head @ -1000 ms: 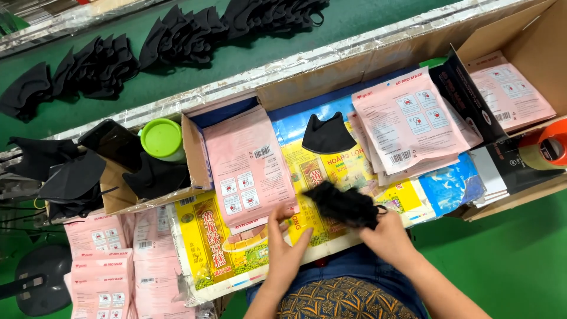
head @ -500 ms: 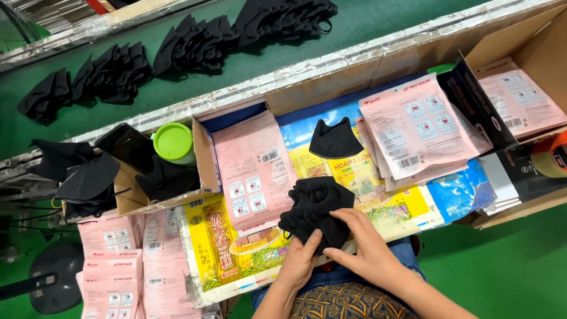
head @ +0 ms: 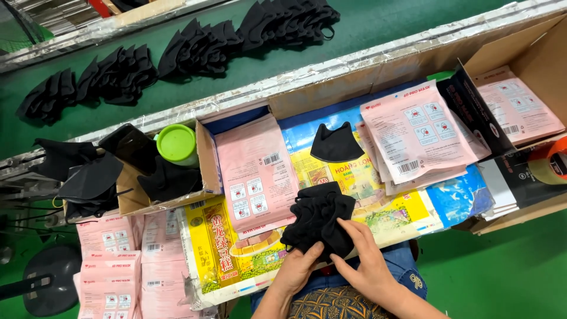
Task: Packing individual face masks into pink product packets and organizing them near a conveyor belt.
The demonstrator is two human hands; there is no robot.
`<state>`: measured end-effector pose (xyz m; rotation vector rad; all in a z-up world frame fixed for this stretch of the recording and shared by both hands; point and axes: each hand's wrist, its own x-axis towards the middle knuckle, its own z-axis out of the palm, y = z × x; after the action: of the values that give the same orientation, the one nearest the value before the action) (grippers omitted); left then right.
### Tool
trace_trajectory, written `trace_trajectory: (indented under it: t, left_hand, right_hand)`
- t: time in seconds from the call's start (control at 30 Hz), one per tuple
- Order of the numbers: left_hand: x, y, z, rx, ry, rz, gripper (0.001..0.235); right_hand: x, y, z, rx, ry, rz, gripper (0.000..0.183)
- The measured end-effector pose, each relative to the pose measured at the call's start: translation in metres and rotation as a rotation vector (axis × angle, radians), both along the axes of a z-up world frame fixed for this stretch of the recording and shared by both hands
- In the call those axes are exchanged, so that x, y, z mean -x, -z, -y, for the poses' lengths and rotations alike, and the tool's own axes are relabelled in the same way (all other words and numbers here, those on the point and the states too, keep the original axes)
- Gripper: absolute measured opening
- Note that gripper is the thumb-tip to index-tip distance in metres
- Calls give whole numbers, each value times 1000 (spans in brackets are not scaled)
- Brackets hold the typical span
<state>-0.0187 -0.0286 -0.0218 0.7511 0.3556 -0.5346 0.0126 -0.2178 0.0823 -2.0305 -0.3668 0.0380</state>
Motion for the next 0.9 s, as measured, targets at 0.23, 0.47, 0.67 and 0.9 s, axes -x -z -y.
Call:
trace_trajectory:
  t: [0.23,0.47,0.67,0.9]
  left_hand:
    - [-5,-20,2,-308,12,113,51]
    - [-2,-7,4,-330,-15,85,54]
    - [5,-54,48,-1171,-7,616,69]
    - [8,-64,20,-1368,164,1065,69]
  right_hand:
    - [8,12,0,-51,15,56,79]
    - [8,15,-1,-81,34,1,88]
    - [14,54,0,-384,-28,-390,99]
    - [-4,140,73,362,-28,43,51]
